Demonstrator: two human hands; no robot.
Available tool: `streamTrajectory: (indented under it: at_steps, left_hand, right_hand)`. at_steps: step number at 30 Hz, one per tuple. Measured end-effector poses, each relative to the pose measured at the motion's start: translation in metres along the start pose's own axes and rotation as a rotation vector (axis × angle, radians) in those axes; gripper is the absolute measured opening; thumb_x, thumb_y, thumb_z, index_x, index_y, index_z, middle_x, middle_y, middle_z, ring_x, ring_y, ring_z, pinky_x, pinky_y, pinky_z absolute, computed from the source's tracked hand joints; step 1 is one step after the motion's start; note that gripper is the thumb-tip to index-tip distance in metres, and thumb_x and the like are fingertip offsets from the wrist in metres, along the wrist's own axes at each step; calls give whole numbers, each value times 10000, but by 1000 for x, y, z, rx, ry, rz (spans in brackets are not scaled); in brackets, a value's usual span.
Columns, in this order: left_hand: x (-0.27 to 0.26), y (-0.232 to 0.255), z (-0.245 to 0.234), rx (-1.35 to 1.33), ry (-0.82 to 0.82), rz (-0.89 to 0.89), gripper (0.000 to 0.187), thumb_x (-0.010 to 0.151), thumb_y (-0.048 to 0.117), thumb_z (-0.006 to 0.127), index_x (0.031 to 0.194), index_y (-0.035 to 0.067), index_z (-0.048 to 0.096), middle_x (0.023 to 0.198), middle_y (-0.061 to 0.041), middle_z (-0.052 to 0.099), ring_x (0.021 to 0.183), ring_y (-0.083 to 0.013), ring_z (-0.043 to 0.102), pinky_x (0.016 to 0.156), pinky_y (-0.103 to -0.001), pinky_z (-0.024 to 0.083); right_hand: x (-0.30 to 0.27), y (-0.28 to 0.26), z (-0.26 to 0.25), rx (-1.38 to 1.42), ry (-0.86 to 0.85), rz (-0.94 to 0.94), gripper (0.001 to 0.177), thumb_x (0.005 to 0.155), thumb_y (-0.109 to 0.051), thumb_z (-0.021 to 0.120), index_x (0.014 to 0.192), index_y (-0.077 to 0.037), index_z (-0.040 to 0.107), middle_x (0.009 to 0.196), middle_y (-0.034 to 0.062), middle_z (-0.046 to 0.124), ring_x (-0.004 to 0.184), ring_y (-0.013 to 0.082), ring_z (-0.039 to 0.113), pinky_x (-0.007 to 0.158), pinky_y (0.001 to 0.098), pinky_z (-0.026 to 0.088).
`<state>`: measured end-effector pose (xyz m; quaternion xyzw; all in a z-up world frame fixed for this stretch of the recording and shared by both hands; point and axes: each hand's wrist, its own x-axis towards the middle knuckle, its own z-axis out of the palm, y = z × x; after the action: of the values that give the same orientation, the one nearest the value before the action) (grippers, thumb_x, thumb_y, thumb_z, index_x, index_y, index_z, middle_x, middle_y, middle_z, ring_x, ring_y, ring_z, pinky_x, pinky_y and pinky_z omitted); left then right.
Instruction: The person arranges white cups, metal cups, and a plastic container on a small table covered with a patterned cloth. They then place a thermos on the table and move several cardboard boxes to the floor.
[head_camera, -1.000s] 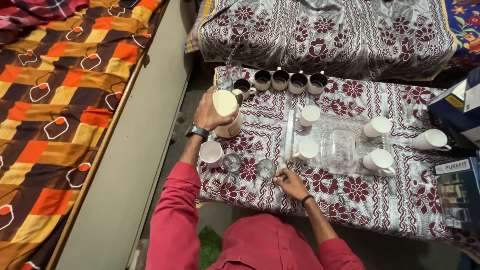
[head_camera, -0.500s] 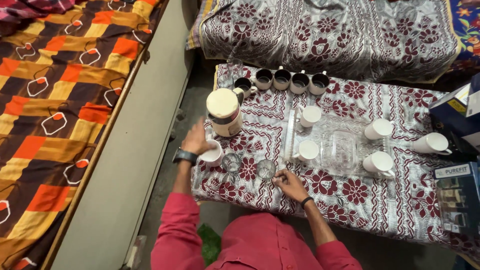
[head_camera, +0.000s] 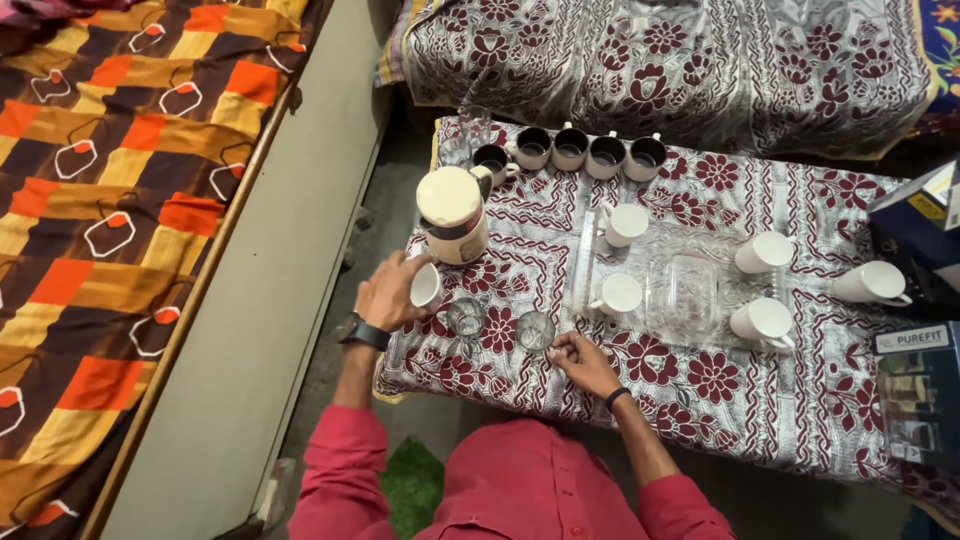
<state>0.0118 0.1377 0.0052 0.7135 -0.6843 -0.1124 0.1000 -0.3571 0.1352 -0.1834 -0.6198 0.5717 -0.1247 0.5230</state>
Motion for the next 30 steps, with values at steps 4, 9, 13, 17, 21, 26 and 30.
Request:
streamTrajectory:
  at_steps: [4, 9, 13, 17, 21, 26, 30]
  left_hand:
    - [-5, 30, -66, -67, 26, 195, 882, 579, 269, 929, 1385, 281, 571, 1278, -106, 618, 1146, -334, 633, 870, -472, 566]
    - [33, 68, -65, -134, 102, 433, 904, 620, 354, 944, 1414, 225, 532, 1223, -127, 619, 1075, -344, 625, 863, -491, 549]
    - [97, 97, 1, 48, -67, 422, 1035, 558, 382, 932, 1473, 242, 470, 1273, -130, 613, 1132, -300, 594, 972, -497, 482]
    - [129, 96, 55, 206, -122, 475, 1016, 587, 481, 938, 1453, 235, 467, 1231, -99, 647, 1244, -286, 556, 1185, -647, 247]
    - [149, 95, 86, 326, -172, 439, 1071, 617, 507, 929, 1500, 204, 405, 1350, -152, 594, 1326, -323, 504, 1196, -694, 126]
    - [165, 96, 100, 464, -282, 397, 1101, 653, 493, 917, 1528, 122, 362, 1481, -200, 506, 1384, -352, 470, 1227, -654, 60]
    - [168, 95, 103, 471, -258, 430, 1013, 677, 418, 894, 1507, 106, 404, 1482, -189, 524, 1403, -344, 476, 1243, -649, 58]
  right_hand:
    - [2, 2, 0, 5, -6, -15, 292, 911, -276, 707, 1121, -80, 654, 889, 13, 629, 715, 96, 564, 633, 253, 522]
    - [1, 1, 2, 11, 2, -1, 285, 915, -271, 701, 1123, -82, 656, 942, 28, 674, 739, 97, 582, 670, 260, 537]
    - [-2, -2, 1, 14, 4, -24, 275, 927, -234, 679, 1151, -78, 652, 975, 62, 693, 761, 97, 601, 688, 261, 540]
    - [-9, -5, -1, 45, 9, -9, 295, 917, -183, 649, 1196, -89, 659, 990, 62, 693, 753, 100, 600, 671, 255, 534]
    - [-11, -3, 0, 60, 27, -17, 276, 947, -160, 602, 1201, -79, 674, 1005, 53, 691, 749, 93, 590, 660, 245, 521]
    - [-11, -3, 0, 84, 10, -8, 274, 933, -157, 636, 1197, -91, 668, 985, 54, 693, 740, 84, 569, 663, 234, 516]
    - [-15, -7, -2, 91, 7, 9, 269, 938, -154, 631, 1196, -94, 674, 991, 27, 667, 735, 80, 546, 653, 232, 494]
